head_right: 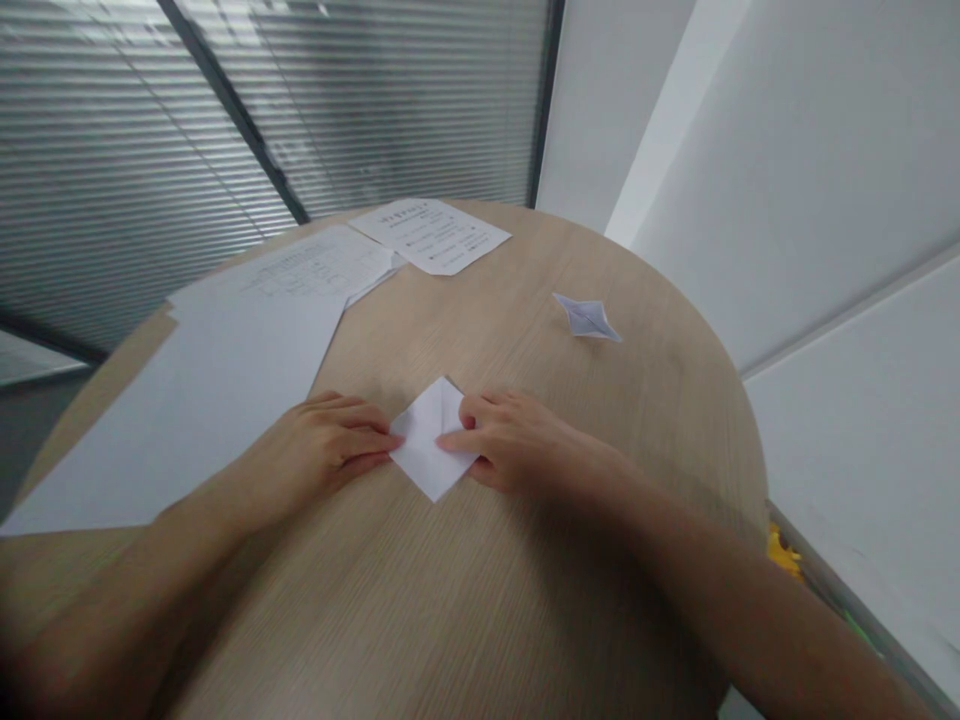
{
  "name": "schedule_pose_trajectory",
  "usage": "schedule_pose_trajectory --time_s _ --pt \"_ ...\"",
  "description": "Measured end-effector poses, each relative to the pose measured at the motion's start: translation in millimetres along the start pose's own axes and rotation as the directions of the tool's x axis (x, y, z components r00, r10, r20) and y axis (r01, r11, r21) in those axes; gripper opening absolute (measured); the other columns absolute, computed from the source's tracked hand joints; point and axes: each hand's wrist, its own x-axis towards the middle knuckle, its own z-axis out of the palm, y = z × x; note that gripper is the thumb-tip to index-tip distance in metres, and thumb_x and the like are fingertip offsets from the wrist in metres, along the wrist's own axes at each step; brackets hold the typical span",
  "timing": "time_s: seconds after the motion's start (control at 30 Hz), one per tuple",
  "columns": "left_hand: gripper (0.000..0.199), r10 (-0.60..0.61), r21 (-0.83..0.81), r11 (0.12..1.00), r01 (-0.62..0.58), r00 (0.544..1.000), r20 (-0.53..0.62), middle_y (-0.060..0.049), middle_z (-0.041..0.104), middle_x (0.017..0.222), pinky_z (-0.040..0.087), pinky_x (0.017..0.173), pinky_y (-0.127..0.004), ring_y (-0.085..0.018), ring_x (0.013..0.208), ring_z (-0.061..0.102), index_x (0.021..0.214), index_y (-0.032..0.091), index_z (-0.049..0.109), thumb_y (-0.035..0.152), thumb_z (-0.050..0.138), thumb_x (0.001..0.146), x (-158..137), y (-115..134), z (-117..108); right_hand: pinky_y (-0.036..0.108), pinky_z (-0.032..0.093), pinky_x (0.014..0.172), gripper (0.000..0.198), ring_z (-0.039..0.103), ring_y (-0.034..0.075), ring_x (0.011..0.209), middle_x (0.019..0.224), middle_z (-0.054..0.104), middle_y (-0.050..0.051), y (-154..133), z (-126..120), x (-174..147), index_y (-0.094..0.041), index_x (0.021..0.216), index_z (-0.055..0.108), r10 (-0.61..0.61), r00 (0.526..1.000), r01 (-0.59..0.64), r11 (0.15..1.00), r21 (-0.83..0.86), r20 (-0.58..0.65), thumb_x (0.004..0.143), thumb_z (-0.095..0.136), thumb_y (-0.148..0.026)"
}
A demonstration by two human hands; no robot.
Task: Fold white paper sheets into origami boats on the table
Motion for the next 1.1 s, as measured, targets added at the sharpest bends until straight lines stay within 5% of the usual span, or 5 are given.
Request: schedule_pose_trajectory --time_s 0.37,0.67,1.1 --pt "0.025 -0.147 -0.081 0.986 0.144 0.989 -0.034 -0.003 0.067 0.076 0.046 0.071 -0.033 -0.019 0.074 0.061 0.077 0.019 0.07 0.024 0.052 0.093 3.1 -2.1 4.2 0.036 0.043 0.084 0.028 0.06 0.023 0.095 0.099 0.068 0.009 -9.0 -5.4 6.5 -0.021 0.117 0.069 0.179 0.977 -0.19 0.977 0.096 0.112 0.095 0.053 -0.027" --pt "0.029 -0.205 -0.15 0.968 0.201 0.979 -0.013 -0.003 0.067 0.069 0.045 0.064 -0.031 -0.018 0.069 0.061 0.07 0.02 0.067 0.028 0.051 0.093 4.8 -2.6 0.2 0.028 0.039 0.071 0.007 0.057 0.016 0.075 0.081 0.064 0.003 8.5 -9.1 4.4 -0.015 0.087 0.068 0.309 0.95 -0.311 0.92 0.24 0.046 0.087 0.061 -0.016" --pt "0.026 -0.461 -0.12 0.876 0.467 0.884 0.073 -0.004 0.064 0.071 0.04 0.067 -0.032 -0.022 0.077 0.057 0.069 0.019 0.067 0.035 0.058 0.087 9.1 -2.4 3.6 0.026 0.032 0.06 0.019 0.054 0.013 0.062 0.064 0.061 0.0 8.3 -10.1 3.0 -0.017 0.069 0.064 0.531 0.842 -0.536 0.805 0.254 0.095 0.086 0.061 -0.026"
